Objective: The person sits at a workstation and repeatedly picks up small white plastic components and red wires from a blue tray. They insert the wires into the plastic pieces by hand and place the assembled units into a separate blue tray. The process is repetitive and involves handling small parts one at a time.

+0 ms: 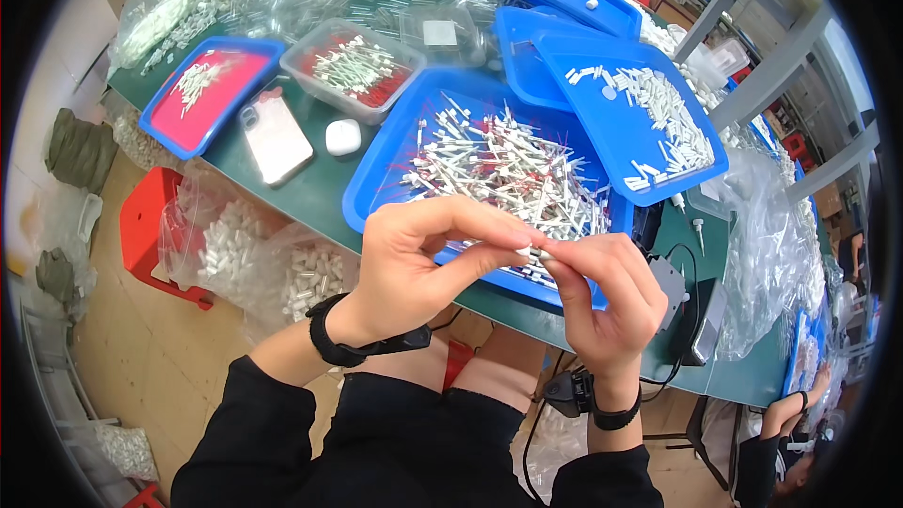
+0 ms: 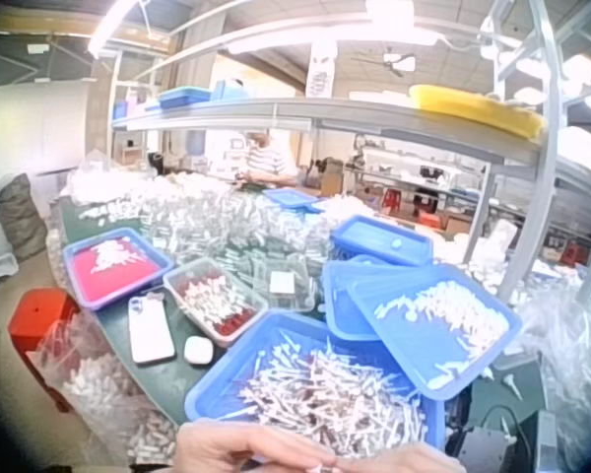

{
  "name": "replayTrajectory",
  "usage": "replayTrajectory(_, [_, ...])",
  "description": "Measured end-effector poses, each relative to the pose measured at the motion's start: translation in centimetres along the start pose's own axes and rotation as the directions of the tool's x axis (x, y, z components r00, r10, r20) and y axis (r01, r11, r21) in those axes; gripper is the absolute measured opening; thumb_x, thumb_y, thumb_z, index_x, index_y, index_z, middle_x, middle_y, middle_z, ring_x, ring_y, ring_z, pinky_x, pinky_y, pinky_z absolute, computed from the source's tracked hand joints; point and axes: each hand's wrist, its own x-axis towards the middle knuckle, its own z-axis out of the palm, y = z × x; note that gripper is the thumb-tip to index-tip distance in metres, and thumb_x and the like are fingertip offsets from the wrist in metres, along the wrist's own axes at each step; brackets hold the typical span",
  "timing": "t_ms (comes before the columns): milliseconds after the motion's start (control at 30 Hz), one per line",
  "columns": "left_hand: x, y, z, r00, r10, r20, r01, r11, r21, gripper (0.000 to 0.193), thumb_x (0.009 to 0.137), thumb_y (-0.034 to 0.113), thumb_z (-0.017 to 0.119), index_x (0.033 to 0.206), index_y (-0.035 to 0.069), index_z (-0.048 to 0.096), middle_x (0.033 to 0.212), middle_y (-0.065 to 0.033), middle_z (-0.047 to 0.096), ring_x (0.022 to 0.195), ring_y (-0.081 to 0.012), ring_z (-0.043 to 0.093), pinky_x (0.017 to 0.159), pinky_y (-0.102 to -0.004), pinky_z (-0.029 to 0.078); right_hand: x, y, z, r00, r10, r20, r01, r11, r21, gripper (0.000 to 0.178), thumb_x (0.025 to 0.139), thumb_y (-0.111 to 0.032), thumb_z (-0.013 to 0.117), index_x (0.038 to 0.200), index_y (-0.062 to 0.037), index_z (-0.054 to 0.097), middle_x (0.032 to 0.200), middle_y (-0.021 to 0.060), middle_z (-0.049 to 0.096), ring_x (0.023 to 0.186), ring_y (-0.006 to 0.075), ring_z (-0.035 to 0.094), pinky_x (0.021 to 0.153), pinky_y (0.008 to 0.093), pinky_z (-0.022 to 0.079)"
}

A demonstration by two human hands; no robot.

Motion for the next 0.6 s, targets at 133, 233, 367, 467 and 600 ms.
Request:
replayTrajectory(133, [0.4,-0.1,-0.4,0.999,0.030,0.017,-0.032,0.996,0.083,0.016,0.075,-0.018,0.063,0.082,-0.004,0.066,0.090,-0.0171,0.066,0.088,-0.0237,0.066,0.072,-0.0308,0.057,0.0,0.1,0.1,0.999,0.037,0.029,-0.037,0.999,-0.006,0.019,0.072,0.002,0.071,0.091,-0.0033,0.070,0.069,0.0071,0.064,0.061,0.0190,0.061,0.054,0.0273,0.046])
replayTrajectory(233, [0.4,-0.1,-0.5,0.997,0.080,0.008,-0.080,0.986,0.145,0.016,0.073,-0.018,0.064,0.080,-0.003,0.066,0.087,-0.0155,0.066,0.083,-0.0234,0.066,0.069,-0.0307,0.056,0.0,-0.1,0.2,0.984,0.162,0.079,-0.167,0.984,0.059,0.016,0.076,0.000,0.070,0.091,-0.0034,0.070,0.069,0.0081,0.065,0.061,0.0187,0.061,0.054,0.0273,0.046])
replayTrajectory(367, [0.8,-0.3,-0.9,0.953,0.289,0.087,-0.302,0.911,0.282,0.017,0.071,-0.017,0.066,0.078,-0.002,0.067,0.082,-0.0132,0.067,0.079,-0.0242,0.067,0.068,-0.0313,0.056,-0.6,-0.3,0.2,0.897,0.412,0.163,-0.443,0.839,0.316,0.012,0.078,-0.002,0.070,0.090,-0.0036,0.070,0.071,0.0090,0.066,0.061,0.0186,0.062,0.054,0.0270,0.047])
replayTrajectory(467, [0.7,-0.3,-0.9,0.953,0.291,0.087,-0.304,0.916,0.264,0.016,0.071,-0.016,0.066,0.077,-0.001,0.067,0.081,-0.0124,0.067,0.077,-0.0245,0.067,0.067,-0.0316,0.055,-0.4,-0.4,0.0,0.903,0.393,0.176,-0.430,0.849,0.307,0.011,0.077,-0.002,0.070,0.088,-0.0033,0.069,0.072,0.0095,0.066,0.060,0.0197,0.061,0.054,0.0275,0.047])
replayTrajectory(600, [0.7,-0.4,-0.9,0.961,0.262,0.084,-0.275,0.925,0.263,0.016,0.071,-0.016,0.066,0.077,-0.001,0.067,0.081,-0.0128,0.067,0.078,-0.0245,0.067,0.067,-0.0313,0.055,0.4,-0.2,0.0,0.980,0.120,0.160,-0.132,0.989,0.066,0.015,0.076,-0.002,0.072,0.090,-0.0023,0.068,0.071,0.0088,0.065,0.061,0.0204,0.060,0.053,0.0285,0.047])
